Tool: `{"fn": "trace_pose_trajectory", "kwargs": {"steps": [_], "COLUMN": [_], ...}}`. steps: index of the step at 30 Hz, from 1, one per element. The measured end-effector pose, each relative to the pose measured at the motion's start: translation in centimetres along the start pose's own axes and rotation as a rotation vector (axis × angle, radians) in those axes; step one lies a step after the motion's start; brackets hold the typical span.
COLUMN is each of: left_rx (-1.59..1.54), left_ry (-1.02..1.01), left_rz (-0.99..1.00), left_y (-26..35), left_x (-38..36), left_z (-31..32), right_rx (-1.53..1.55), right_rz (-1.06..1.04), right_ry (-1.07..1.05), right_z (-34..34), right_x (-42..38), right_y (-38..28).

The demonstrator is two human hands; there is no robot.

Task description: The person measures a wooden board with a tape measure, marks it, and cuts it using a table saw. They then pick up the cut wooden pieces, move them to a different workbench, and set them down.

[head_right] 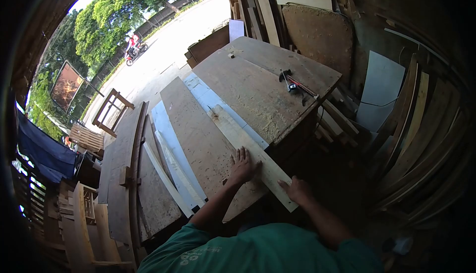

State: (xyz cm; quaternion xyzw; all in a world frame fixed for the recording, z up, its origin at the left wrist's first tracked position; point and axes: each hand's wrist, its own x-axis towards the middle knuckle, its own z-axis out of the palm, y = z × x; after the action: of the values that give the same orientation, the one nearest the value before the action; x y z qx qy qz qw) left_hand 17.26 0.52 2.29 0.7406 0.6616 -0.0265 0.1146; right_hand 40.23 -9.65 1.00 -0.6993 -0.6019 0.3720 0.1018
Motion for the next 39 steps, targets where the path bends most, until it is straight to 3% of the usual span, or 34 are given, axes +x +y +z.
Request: {"fn": "trace_pose_trajectory", "kwargs": {"steps": [26, 39], "left_rx": [0.004, 0.000], "left_ry": [-0.082, -0.021], "left_rz": [-0.076, -0.067], "left_y": [-3.0, -3.7], "left_x": [3.7, 4.6], "left_z": [-1.7, -1.4], "right_rx": [0.013, 0.019], "right_rz": [-0.016, -0.068], "right_ry": [0.002, 0.053], "right_z": [0.4, 0.0], "right_x": [4.1, 5.2], "right_y": [-3.7, -4.8]}}
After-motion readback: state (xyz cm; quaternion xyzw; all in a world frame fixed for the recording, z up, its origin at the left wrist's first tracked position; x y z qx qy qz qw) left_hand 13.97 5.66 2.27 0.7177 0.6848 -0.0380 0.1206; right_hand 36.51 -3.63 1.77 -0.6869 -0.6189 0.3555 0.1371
